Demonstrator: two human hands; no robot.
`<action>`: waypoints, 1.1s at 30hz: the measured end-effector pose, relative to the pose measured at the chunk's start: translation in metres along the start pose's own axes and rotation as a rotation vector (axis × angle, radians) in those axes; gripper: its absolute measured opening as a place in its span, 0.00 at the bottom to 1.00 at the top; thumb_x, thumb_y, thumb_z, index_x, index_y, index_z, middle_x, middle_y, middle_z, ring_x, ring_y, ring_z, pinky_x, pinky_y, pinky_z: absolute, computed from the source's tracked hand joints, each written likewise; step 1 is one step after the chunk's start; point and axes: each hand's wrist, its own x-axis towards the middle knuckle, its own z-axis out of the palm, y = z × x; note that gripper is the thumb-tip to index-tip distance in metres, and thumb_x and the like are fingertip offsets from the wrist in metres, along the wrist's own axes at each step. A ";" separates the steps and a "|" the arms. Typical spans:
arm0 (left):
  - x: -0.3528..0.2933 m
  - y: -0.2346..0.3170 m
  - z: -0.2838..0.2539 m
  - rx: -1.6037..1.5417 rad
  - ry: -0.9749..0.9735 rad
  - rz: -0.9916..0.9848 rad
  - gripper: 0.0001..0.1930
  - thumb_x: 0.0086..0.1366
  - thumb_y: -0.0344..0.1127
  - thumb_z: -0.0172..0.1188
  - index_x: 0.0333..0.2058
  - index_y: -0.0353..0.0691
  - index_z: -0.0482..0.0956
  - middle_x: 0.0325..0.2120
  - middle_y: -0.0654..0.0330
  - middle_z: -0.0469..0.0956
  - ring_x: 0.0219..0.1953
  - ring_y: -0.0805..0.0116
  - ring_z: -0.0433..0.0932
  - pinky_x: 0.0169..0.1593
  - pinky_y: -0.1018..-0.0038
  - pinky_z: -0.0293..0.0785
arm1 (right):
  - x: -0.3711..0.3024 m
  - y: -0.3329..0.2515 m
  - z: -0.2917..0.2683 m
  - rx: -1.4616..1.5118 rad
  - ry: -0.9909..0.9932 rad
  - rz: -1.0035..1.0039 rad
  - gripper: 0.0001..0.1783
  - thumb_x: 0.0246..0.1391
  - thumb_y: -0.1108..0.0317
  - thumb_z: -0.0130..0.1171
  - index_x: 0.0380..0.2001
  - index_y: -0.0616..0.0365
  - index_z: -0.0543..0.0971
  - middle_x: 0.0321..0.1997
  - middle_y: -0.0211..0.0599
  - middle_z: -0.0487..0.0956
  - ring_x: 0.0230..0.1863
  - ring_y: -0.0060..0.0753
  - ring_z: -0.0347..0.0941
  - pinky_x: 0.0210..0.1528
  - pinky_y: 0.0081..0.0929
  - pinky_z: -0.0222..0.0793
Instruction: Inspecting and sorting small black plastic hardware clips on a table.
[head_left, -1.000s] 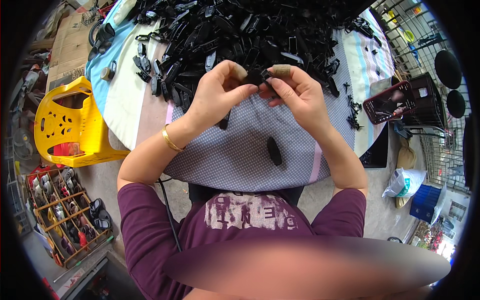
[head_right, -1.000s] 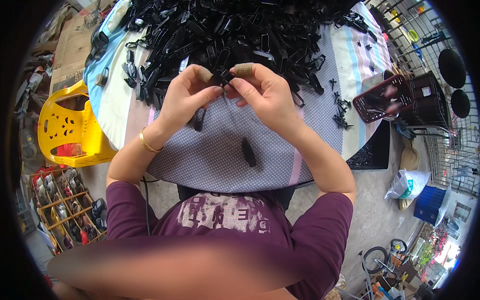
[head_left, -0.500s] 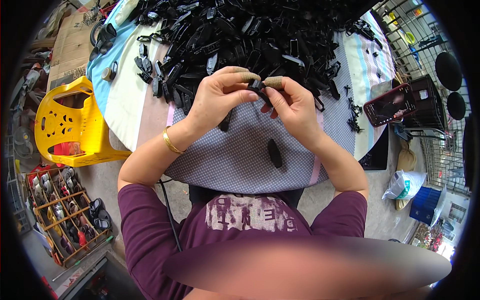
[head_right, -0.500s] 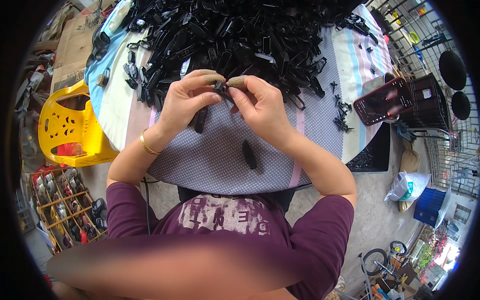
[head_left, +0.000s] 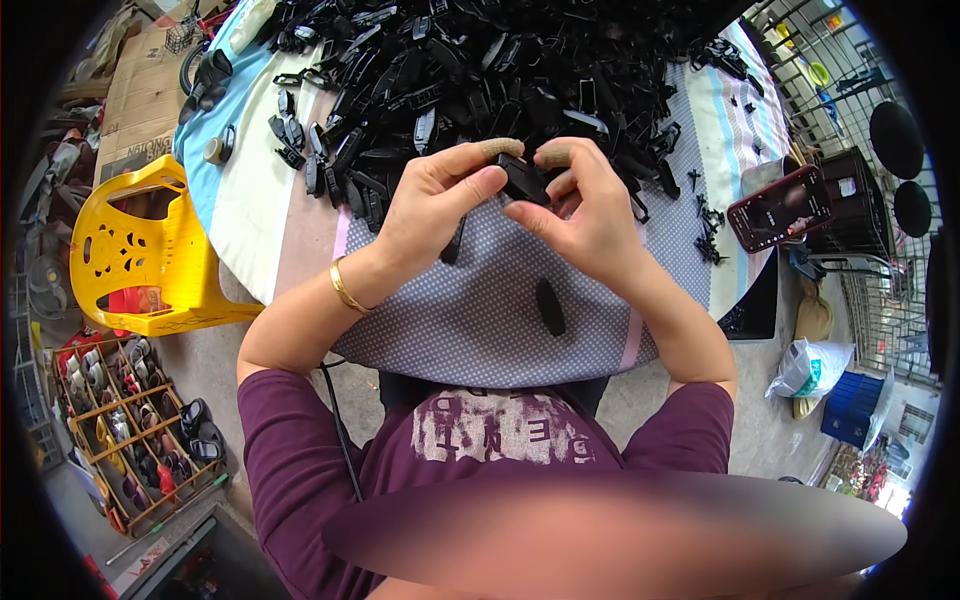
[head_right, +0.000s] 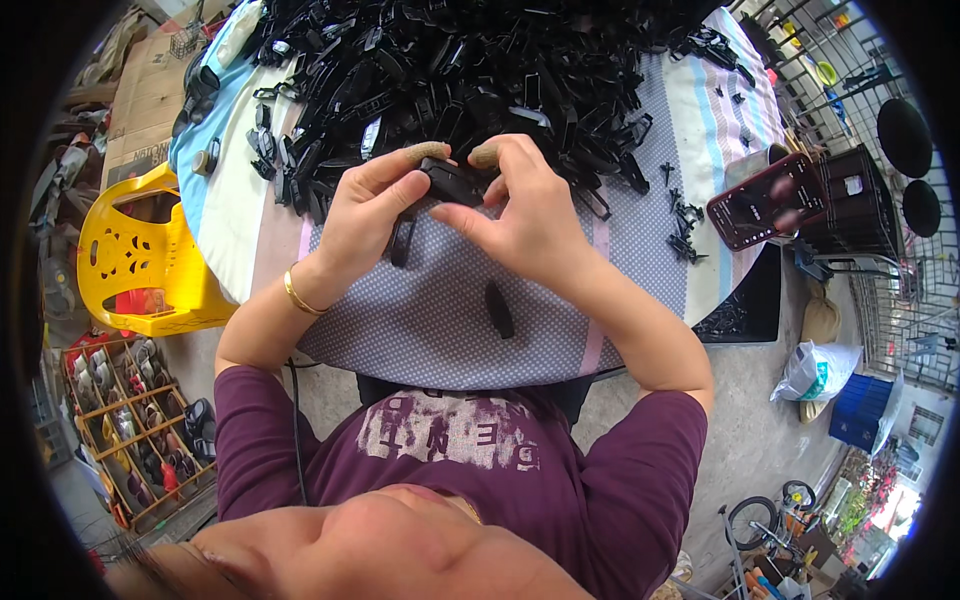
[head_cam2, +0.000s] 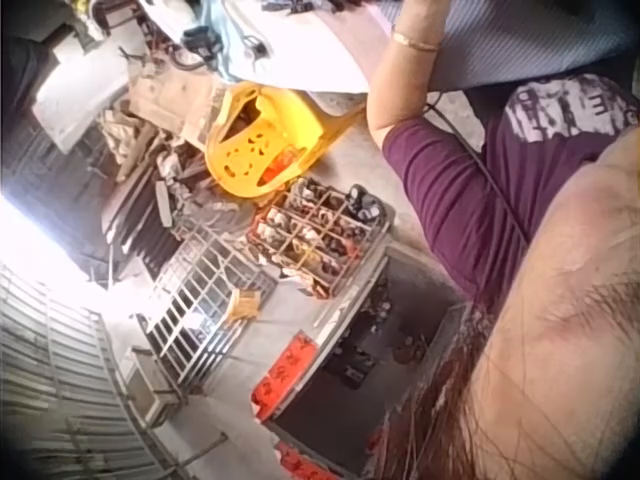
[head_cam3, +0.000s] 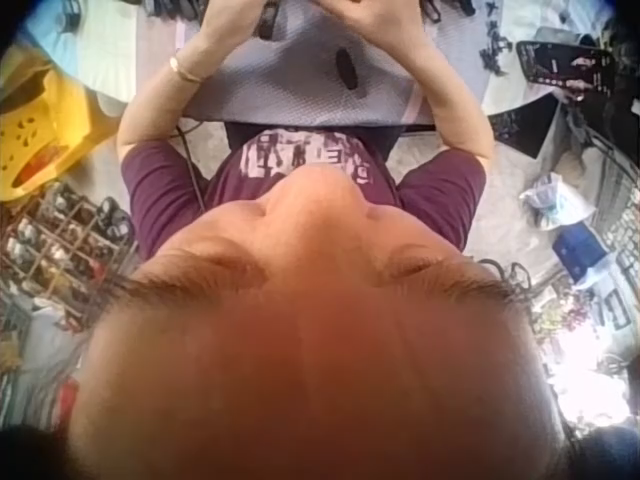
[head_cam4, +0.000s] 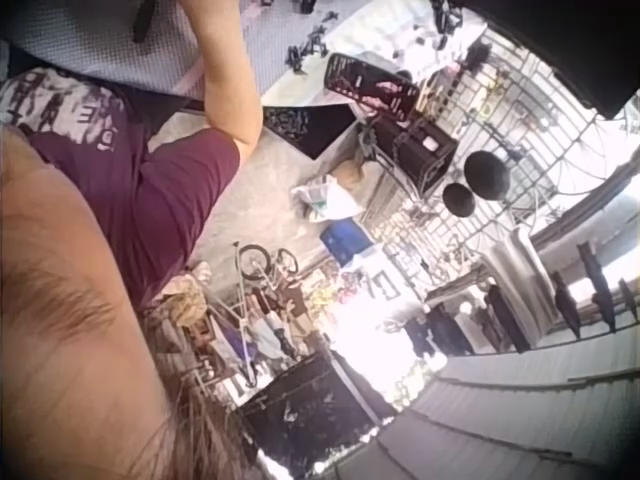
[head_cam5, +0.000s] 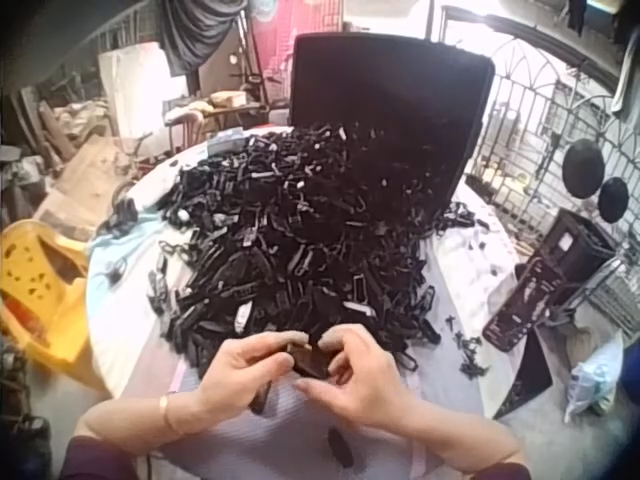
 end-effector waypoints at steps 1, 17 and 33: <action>0.002 -0.001 -0.005 0.000 0.001 0.000 0.15 0.58 0.26 0.58 0.46 0.36 0.78 0.31 0.65 0.77 0.33 0.80 0.70 0.39 0.84 0.69 | 0.002 0.002 -0.003 -0.003 -0.077 0.012 0.18 0.45 0.68 0.66 0.39 0.63 0.75 0.35 0.37 0.74 0.23 0.21 0.70 0.24 0.18 0.67; -0.005 0.013 0.006 0.843 -0.505 0.252 0.20 0.50 0.34 0.67 0.44 0.40 0.79 0.28 0.62 0.77 0.32 0.71 0.69 0.38 0.74 0.70 | 0.017 0.004 -0.058 -0.177 -0.036 -0.030 0.14 0.43 0.69 0.67 0.36 0.60 0.80 0.25 0.30 0.75 0.23 0.18 0.68 0.24 0.14 0.62; 0.041 0.000 0.005 1.492 0.171 0.703 0.25 0.46 0.37 0.68 0.44 0.41 0.73 0.36 0.59 0.72 0.40 0.62 0.68 0.41 0.70 0.70 | 0.018 0.031 -0.027 -0.620 0.079 -0.142 0.10 0.48 0.70 0.59 0.35 0.60 0.78 0.31 0.37 0.78 0.30 0.39 0.76 0.31 0.29 0.71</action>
